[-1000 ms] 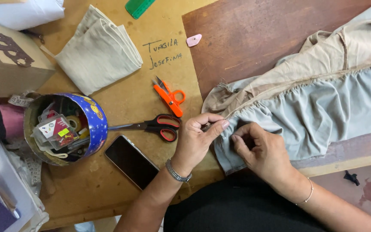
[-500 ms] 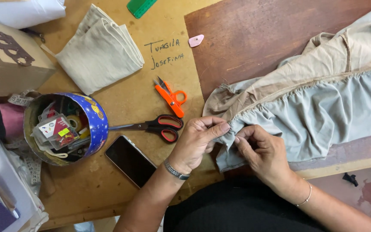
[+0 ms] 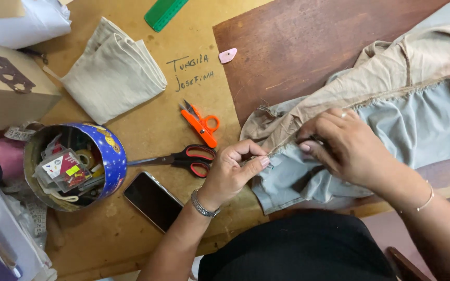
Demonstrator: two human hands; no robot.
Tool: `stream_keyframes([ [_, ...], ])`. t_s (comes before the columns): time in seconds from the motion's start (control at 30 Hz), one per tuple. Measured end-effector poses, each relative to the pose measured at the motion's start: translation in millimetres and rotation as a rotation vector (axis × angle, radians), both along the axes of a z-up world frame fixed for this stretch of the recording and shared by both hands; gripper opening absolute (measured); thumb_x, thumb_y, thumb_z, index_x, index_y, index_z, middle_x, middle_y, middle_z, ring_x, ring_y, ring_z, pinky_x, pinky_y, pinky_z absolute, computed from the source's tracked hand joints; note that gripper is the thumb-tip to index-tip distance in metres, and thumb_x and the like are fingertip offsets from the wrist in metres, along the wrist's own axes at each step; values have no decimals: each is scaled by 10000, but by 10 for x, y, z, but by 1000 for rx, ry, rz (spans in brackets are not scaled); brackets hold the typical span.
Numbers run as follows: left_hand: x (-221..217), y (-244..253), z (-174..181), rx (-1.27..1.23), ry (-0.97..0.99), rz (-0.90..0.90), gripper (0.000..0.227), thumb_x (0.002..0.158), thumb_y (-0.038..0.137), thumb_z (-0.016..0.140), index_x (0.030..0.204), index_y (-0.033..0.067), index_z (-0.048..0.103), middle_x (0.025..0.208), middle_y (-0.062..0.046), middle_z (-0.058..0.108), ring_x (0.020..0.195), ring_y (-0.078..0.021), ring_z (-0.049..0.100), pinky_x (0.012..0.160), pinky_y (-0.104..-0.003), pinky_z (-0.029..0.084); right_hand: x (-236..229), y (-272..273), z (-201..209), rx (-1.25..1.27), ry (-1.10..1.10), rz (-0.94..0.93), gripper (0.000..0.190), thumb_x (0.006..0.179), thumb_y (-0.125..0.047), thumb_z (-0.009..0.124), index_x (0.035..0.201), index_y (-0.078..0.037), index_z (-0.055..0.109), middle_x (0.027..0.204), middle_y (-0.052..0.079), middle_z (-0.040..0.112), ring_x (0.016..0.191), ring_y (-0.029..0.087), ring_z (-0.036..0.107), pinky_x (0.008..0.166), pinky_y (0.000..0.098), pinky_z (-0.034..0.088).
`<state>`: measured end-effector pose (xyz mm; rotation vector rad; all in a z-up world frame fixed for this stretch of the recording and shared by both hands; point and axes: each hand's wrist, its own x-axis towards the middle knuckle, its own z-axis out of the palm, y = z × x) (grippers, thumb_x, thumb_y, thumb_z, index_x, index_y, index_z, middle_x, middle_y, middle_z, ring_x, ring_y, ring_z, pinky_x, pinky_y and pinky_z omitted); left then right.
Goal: Pinning a ruffled fabric piece to a base fabric on a workbench
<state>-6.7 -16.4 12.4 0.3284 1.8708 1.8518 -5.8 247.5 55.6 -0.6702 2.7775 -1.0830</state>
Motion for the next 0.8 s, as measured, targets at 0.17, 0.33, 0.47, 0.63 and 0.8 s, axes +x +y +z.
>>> stream_keyframes([
  [0.17,-88,-29,22,-27,29,-86,152,944,242,670,884,102,665,739,53,599,642,-55,475,569,-229,370,-264,83,-85,253,-183,216,405,1004,-518,449,1071,-160,626,938,79,675,878,341,653,894,439,394],
  [0.33,-147,-47,18,50,32,-136,79,972,162,655,957,86,668,1061,-76,767,910,-105,682,799,-246,538,-387,4,-22,199,-310,306,363,995,-482,513,954,-140,630,855,52,659,765,266,658,767,425,490],
  [0.47,-175,-64,6,38,46,-131,91,962,153,656,958,67,683,1050,-79,770,890,-103,689,781,-244,546,-395,23,72,70,-431,282,173,941,-338,678,932,-166,688,882,9,648,748,200,693,711,359,553],
  [0.63,-187,-42,152,-132,161,-130,292,887,342,650,965,62,674,835,-14,695,671,-112,561,602,-282,435,-324,60,-80,80,-181,274,115,911,-315,713,962,-214,691,862,-63,749,749,162,716,888,365,420],
  [0.8,-90,137,44,-336,361,23,448,678,476,891,838,123,666,727,33,670,610,-80,524,592,-294,451,-279,39,-113,53,-131,255,125,926,-310,701,977,-197,696,910,-76,764,723,155,731,875,358,441],
])
